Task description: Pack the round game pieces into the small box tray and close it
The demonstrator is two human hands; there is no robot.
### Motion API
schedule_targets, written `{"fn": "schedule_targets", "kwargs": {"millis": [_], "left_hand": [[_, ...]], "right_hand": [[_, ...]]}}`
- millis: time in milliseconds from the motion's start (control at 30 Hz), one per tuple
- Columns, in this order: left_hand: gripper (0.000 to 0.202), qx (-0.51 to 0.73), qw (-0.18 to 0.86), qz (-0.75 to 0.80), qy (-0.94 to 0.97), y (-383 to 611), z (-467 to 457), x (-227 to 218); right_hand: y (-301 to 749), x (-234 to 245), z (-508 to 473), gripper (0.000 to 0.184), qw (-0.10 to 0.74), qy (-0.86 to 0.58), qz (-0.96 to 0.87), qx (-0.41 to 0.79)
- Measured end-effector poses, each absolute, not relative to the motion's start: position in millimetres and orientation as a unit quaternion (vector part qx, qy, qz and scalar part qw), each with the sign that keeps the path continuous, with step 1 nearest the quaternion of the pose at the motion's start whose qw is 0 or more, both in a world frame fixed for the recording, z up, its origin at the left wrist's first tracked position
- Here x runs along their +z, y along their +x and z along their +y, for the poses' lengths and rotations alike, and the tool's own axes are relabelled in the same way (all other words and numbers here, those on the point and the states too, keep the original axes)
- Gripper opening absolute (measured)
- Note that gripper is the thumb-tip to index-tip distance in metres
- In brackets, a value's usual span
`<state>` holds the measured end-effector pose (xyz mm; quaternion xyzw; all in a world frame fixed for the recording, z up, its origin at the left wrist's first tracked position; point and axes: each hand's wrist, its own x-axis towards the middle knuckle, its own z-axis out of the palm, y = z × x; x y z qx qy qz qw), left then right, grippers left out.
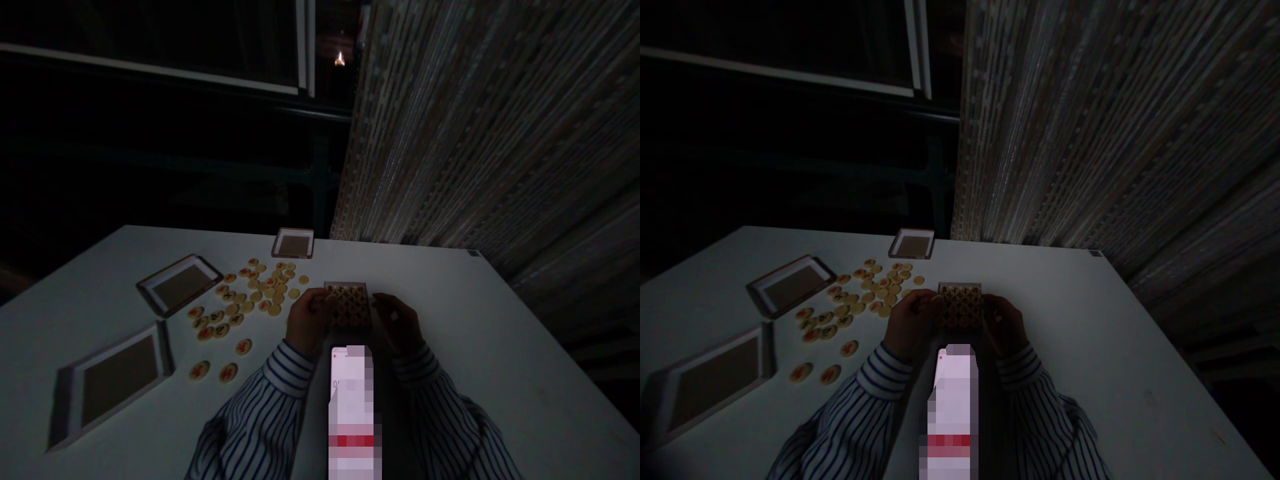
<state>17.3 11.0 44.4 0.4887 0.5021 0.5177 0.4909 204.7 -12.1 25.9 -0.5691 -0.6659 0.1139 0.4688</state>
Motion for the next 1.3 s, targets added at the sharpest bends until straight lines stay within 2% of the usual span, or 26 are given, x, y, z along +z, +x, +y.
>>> {"fn": "schedule_targets", "kwargs": {"millis": [533, 900, 1300], "left_hand": [[0.021, 0.516, 0.472, 0.522, 0.488, 16, 6, 36], [0.017, 0.510, 0.436, 0.524, 0.524, 17, 2, 40], [0.018, 0.522, 0.447, 0.512, 0.515, 18, 1, 40]], "right_hand": [[202, 27, -9, 0.021, 0.452, -0.548, -0.696, 0.103], [193, 68, 14, 0.019, 0.365, -0.454, -0.801, 0.141], [177, 72, 16, 0.018, 0.259, -0.431, -0.848, 0.164]]}}
